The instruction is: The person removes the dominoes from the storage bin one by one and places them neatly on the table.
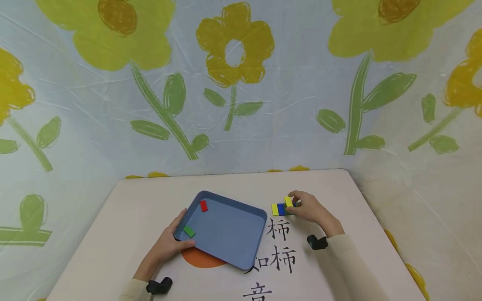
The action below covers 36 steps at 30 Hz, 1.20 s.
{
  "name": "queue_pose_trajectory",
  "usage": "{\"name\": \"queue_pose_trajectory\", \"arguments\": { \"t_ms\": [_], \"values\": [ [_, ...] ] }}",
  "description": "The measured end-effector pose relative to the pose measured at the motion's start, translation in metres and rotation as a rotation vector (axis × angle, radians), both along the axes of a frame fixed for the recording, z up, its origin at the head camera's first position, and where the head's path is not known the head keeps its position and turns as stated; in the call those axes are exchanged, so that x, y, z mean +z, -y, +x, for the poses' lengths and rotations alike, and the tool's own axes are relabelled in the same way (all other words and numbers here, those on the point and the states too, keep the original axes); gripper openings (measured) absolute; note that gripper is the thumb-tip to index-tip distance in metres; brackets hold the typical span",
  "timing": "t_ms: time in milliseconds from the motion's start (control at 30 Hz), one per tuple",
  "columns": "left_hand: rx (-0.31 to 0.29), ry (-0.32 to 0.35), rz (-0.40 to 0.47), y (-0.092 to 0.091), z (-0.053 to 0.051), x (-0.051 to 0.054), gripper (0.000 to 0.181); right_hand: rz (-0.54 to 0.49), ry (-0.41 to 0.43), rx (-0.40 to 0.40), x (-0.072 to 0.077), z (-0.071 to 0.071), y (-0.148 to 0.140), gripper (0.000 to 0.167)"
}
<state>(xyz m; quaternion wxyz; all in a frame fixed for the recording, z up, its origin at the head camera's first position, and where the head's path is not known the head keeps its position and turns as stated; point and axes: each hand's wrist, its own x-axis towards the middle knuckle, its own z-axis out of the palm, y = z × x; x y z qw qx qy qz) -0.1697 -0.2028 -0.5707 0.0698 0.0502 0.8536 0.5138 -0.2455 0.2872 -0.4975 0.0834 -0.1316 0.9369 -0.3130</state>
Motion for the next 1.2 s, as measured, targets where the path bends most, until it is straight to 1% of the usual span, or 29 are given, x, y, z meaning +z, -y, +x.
{"name": "queue_pose_trajectory", "arguments": {
  "t_ms": [133,333,567,633,800,967,1067,1200],
  "values": [
    [-0.004,0.007,-0.008,0.0,0.0,0.0,0.113,0.022,-0.018,-0.025,-0.002,0.004,-0.015,0.048],
    [-0.01,0.01,-0.003,0.001,0.0,-0.001,0.114,0.034,-0.011,-0.078,-0.002,0.01,-0.034,0.051],
    [-0.006,0.017,0.01,0.001,0.001,-0.001,0.114,0.053,-0.008,-0.103,-0.003,0.014,-0.055,0.051],
    [-0.001,0.015,0.001,0.0,0.0,-0.001,0.114,0.059,-0.007,-0.111,-0.004,0.014,-0.06,0.051],
    [0.003,0.004,-0.017,-0.001,0.0,0.0,0.112,0.081,0.006,-0.134,-0.009,0.011,-0.076,0.053],
    [-0.009,0.003,-0.027,0.0,0.001,0.0,0.112,0.103,0.041,-0.155,-0.016,0.006,-0.091,0.055],
    [-0.011,0.0,-0.014,0.0,0.001,0.0,0.112,0.108,0.045,-0.152,-0.021,0.002,-0.098,0.056],
    [-0.016,0.0,-0.006,0.001,0.001,0.0,0.112,0.112,0.023,-0.129,-0.026,-0.003,-0.104,0.055]
  ]
}}
